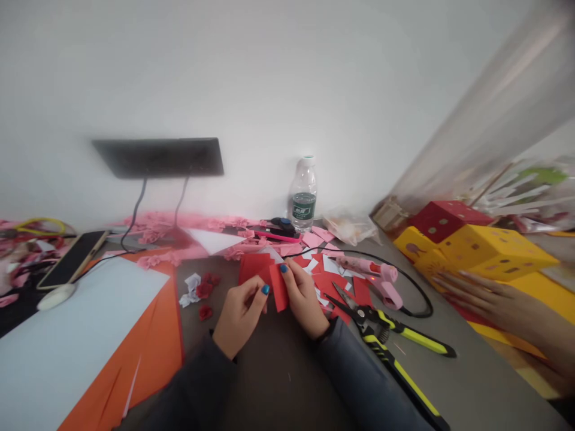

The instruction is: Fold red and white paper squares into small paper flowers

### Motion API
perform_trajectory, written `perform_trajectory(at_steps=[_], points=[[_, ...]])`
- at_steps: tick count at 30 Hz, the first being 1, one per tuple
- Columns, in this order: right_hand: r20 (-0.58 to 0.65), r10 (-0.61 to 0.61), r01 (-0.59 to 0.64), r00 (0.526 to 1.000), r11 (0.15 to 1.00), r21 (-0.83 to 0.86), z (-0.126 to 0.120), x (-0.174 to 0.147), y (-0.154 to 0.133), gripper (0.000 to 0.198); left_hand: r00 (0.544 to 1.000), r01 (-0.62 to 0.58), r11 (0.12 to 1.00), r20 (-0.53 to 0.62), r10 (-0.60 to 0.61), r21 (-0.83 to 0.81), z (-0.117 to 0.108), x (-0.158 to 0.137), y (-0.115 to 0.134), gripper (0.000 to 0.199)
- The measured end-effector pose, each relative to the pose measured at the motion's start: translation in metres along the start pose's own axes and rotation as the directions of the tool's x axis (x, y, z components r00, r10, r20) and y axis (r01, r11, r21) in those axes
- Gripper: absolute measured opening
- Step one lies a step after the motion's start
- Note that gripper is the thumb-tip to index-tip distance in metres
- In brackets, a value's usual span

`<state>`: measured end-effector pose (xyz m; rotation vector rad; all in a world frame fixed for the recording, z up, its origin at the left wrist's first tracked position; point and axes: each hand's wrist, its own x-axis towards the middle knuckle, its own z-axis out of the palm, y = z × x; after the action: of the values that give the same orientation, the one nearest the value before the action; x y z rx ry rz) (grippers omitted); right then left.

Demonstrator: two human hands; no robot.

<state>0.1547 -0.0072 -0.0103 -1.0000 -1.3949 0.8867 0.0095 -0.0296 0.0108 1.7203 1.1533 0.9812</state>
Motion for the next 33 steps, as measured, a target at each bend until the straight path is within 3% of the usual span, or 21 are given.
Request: perform_trajectory(at_steps=[4, 13, 18, 21, 27, 30, 33], points=[[0.070, 0.018, -0.020, 0.997, 0.999, 0.025, 0.002, -0.002, -0.001, 0.032, 0.999, -0.002, 0.999, -0.035, 0.004, 0.041, 0.000, 0.001, -0.001, 0.027], [0.219, 0.031, -0.050, 0.975, 0.995, 0.083, 0.000, 0.000, -0.004, 0.029, 0.961, 0.056, 0.996, -0.273, -0.036, 0.063, -0.007, 0.004, -0.008, 0.020], [0.115, 0.032, -0.039, 0.993, 0.998, 0.057, 0.002, 0.000, -0.007, 0.016, 0.962, 0.089, 0.994, -0.253, -0.104, -0.069, -0.006, 0.005, -0.012, 0.014], [0.114, 0.024, -0.027, 0.993, 0.999, 0.030, 0.003, 0.000, -0.010, 0.019, 0.966, 0.095, 0.991, -0.232, -0.116, -0.099, -0.004, 0.004, -0.010, 0.017], [0.156, -0.009, 0.006, 0.988, 1.000, 0.025, 0.002, -0.001, -0.009, 0.029, 0.986, -0.008, 0.997, -0.166, -0.005, -0.077, -0.003, 0.003, -0.002, 0.020], [0.215, 0.009, -0.027, 0.977, 0.996, 0.084, 0.001, -0.001, -0.007, 0.031, 0.973, 0.053, 0.993, -0.220, -0.074, -0.102, -0.003, 0.004, -0.006, 0.023], [0.192, 0.041, -0.077, 0.981, 0.980, 0.185, 0.001, 0.000, -0.008, 0.034, 0.954, 0.107, 0.976, -0.259, -0.155, -0.190, -0.005, 0.005, -0.011, 0.031]])
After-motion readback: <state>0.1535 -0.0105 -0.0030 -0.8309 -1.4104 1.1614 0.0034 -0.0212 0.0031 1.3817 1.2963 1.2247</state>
